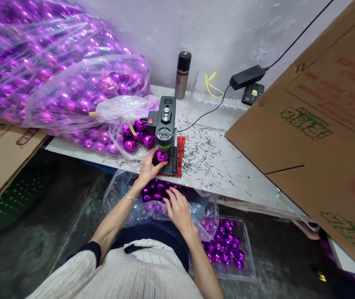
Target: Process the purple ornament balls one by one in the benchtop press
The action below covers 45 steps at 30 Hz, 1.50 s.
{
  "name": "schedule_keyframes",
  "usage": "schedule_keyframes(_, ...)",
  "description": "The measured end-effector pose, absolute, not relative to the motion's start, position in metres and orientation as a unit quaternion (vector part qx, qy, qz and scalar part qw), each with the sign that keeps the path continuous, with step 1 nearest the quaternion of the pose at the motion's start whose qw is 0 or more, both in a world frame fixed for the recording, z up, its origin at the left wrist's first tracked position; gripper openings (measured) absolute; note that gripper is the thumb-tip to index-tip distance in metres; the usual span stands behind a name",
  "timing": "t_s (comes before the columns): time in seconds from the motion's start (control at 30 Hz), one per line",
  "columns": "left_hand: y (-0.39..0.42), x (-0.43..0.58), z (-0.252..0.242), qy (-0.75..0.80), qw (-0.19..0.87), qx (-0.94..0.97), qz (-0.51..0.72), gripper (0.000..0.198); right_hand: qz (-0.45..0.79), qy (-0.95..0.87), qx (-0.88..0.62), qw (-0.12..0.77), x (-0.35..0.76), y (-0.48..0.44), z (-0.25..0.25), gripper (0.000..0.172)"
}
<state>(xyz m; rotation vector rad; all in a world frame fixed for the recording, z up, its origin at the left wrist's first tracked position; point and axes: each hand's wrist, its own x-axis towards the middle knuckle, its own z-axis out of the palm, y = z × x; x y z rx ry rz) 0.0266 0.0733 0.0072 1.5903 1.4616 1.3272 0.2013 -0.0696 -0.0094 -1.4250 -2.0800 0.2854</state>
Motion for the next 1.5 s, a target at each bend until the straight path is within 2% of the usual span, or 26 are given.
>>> schedule_keyframes(0.13, 0.074, 0.027, 0.008, 0.519, 0.324, 0.591, 0.526, 0.06, 0.088, -0.784, -0.524, 0.321, 0.207, -0.07, 0.0, 0.03)
schedule_keyframes(0.23, 0.078, 0.029, 0.002, 0.507, 0.337, 0.585, 0.536, 0.064, 0.068, -0.773, -0.505, 0.379, 0.212, -0.055, 0.021, 0.031)
schedule_keyframes(0.37, 0.081, 0.029, -0.005, 0.499, 0.346, 0.598, 0.523, 0.07, 0.003, -0.714, -0.476, 0.514, 0.211, -0.016, 0.062, 0.049)
schedule_keyframes(0.47, 0.08, 0.027, -0.007, 0.496, 0.347, 0.608, 0.513, 0.07, -0.037, -0.716, -0.438, 0.542, 0.204, 0.018, 0.09, 0.06)
schedule_keyframes(0.57, 0.079, 0.026, -0.007, 0.487, 0.34, 0.627, 0.505, 0.067, -0.042, -0.736, -0.395, 0.548, 0.196, 0.042, 0.111, 0.055)
schedule_keyframes(0.67, 0.078, 0.026, -0.009, 0.486, 0.326, 0.644, 0.493, 0.067, -0.043, -0.733, -0.362, 0.575, 0.188, 0.053, 0.119, 0.032)
schedule_keyframes(0.73, 0.079, 0.026, -0.01, 0.489, 0.322, 0.649, 0.487, 0.068, -0.039, -0.731, -0.355, 0.581, 0.183, 0.055, 0.119, 0.012)
schedule_keyframes(0.9, 0.078, 0.027, -0.012, 0.484, 0.319, 0.651, 0.49, 0.068, -0.052, -0.704, -0.383, 0.595, 0.172, 0.055, 0.095, 0.026)
schedule_keyframes(1.1, 0.076, 0.028, -0.013, 0.486, 0.321, 0.647, 0.492, 0.067, -0.06, -0.694, -0.39, 0.602, 0.171, 0.057, 0.063, 0.025)
schedule_keyframes(1.5, 0.077, 0.029, -0.016, 0.485, 0.29, 0.673, 0.477, 0.066, -0.076, -0.681, -0.405, 0.606, 0.171, 0.06, 0.041, 0.024)
